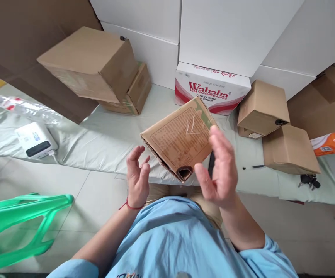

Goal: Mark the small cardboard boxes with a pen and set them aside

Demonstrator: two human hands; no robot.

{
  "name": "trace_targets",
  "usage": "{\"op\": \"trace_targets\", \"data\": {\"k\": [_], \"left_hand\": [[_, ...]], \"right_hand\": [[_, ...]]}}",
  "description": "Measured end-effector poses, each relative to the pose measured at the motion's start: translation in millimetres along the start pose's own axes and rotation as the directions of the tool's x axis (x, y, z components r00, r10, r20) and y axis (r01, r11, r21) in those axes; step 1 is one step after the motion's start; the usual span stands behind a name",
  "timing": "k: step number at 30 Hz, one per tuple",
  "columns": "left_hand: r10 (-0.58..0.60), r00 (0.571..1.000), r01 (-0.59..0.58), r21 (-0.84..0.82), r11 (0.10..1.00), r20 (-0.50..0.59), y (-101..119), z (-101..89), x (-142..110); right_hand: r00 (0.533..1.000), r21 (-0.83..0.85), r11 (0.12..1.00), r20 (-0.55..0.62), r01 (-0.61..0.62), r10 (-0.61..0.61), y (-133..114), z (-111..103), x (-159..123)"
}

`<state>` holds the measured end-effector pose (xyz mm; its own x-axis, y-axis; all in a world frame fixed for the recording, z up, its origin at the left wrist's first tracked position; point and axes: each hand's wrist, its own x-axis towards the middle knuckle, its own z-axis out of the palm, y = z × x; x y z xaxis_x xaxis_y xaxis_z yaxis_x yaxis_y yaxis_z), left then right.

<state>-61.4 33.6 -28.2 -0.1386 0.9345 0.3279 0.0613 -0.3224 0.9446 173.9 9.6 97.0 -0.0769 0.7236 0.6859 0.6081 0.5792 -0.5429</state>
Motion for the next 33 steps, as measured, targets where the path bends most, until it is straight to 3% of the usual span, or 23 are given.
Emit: {"op": "trace_targets", "data": {"k": [2, 4, 7, 9, 11, 13, 16, 18, 20, 22, 24, 27, 30, 33], "left_hand": [[0.059, 0.991, -0.064, 0.043, 0.997, 0.119, 14.8, 0.0, -8.4], [0.069, 0.972, -0.091, 0.089, 0.992, 0.224, 22.6, 2.1, -12.7], [0.02, 0.973, -0.042, 0.088, 0.995, 0.228, 21.5, 6.9, -5.6], [-0.026, 0.98, 0.019, 0.039, 0.999, 0.196, 16.8, 11.1, 8.2], [-0.069, 0.984, 0.075, -0.034, 0.997, 0.164, 12.8, 17.3, 26.5], [-0.09, 0.987, 0.107, -0.125, 0.986, 0.131, 10.4, 26.5, 46.9], [-0.074, 0.989, 0.095, -0.172, 0.981, 0.126, 7.8, 44.1, 79.5], [-0.057, 0.991, 0.075, -0.149, 0.986, 0.122, 4.6, 55.5, 101.4], [-0.045, 0.996, 0.052, -0.096, 0.994, 0.075, -0.3, 64.4, 120.4], [-0.067, 0.998, 0.066, -0.03, 0.997, -0.02, -5.4, 70.3, 131.8], [-0.108, 0.99, 0.109, -0.004, 0.994, -0.095, -9.0, 73.5, 131.5], [-0.147, 0.985, 0.147, -0.012, 0.989, -0.088, -9.3, 75.8, 108.9], [-0.154, 0.982, 0.159, 0.046, 0.986, -0.11, -4.9, 77.1, 73.5], [-0.148, 0.984, 0.156, 0.085, 0.984, -0.1, 1.9, 77.4, 47.0]], "right_hand": [[0.997, -0.158, 0.986, -0.052, -0.058, 0.05, 17.6, -5.1, 6.3], [0.989, -0.196, 0.969, -0.032, -0.149, 0.145, 35.0, -9.5, 11.8], [0.943, -0.088, 0.939, -0.021, -0.332, 0.331, 50.6, -16.4, 12.9], [0.877, 0.068, 0.878, -0.052, -0.474, 0.477, 51.9, -19.1, 6.5], [0.783, 0.288, 0.751, -0.009, -0.594, 0.622, 48.1, -17.0, -5.3], [0.688, 0.463, 0.568, 0.138, -0.68, 0.712, 42.2, -8.8, -20.0], [0.607, 0.527, 0.386, 0.347, -0.757, 0.715, 34.6, 7.6, -40.1], [0.591, 0.511, 0.356, 0.425, -0.782, 0.686, 32.9, 13.1, -47.2], [0.587, 0.493, 0.367, 0.425, -0.789, 0.689, 36.1, 10.1, -46.7], [0.605, 0.5, 0.421, 0.292, -0.757, 0.741, 46.3, 0.2, -38.3], [0.622, 0.526, 0.504, 0.062, -0.685, 0.781, 65.2, -12.2, -23.0], [0.633, 0.527, 0.595, -0.132, -0.608, 0.763, 108.5, -23.5, 7.2], [0.659, 0.521, 0.599, -0.089, -0.608, 0.746, 157.0, -14.8, 37.8], [0.689, 0.563, 0.549, 0.049, -0.617, 0.723, 190.2, 12.1, 60.5]]}}
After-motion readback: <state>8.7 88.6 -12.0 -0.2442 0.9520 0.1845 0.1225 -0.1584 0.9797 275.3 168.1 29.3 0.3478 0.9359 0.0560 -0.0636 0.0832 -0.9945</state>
